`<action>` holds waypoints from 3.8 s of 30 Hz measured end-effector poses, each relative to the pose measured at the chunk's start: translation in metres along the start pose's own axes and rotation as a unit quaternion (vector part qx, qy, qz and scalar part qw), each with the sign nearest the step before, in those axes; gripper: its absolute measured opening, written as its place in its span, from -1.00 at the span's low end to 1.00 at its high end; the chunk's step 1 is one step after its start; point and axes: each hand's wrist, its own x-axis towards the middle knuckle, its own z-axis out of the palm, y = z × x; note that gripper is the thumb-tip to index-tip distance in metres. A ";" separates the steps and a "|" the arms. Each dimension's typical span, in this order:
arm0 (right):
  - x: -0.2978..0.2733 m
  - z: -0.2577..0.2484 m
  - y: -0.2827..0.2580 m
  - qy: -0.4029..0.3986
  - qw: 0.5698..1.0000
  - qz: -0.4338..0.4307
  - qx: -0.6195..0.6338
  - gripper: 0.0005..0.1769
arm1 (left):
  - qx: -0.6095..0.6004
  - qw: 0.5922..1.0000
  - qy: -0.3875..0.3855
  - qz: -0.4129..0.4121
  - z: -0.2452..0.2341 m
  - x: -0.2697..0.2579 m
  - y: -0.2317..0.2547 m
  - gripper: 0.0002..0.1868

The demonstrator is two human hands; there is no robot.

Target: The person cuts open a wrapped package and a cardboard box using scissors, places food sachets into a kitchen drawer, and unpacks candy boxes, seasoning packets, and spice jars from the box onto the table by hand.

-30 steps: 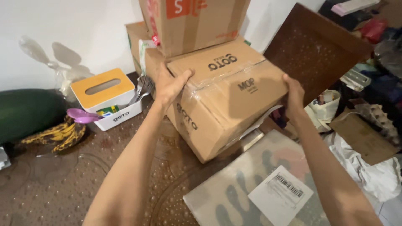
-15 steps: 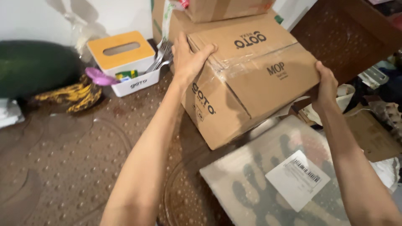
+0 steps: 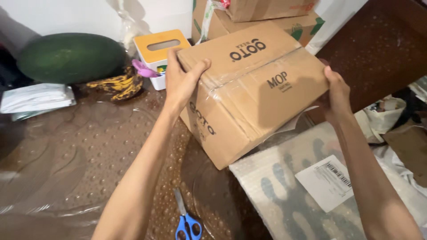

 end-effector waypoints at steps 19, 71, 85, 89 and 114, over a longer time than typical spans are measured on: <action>-0.109 0.124 0.009 -0.053 0.996 -0.028 -0.068 -0.46 | -0.037 0.998 0.058 -0.007 -0.197 -0.095 0.031 -0.33; -0.569 0.159 0.146 -0.265 0.856 -0.170 -0.409 -0.62 | 0.196 0.970 0.052 -0.135 -0.461 -0.275 0.138 -0.27; -0.541 0.147 0.185 -0.323 0.852 -0.168 -0.377 -0.50 | 0.477 0.840 -0.243 0.082 -0.235 -0.230 0.149 -0.50; -0.543 0.127 0.225 -0.301 0.858 -0.157 -0.385 -0.53 | 0.459 0.852 -0.242 0.070 -0.224 -0.223 0.155 -0.66; -0.468 0.147 -0.087 -0.119 0.923 -0.142 -0.336 -0.44 | 0.426 0.877 -0.195 0.103 -0.224 -0.238 0.168 -0.66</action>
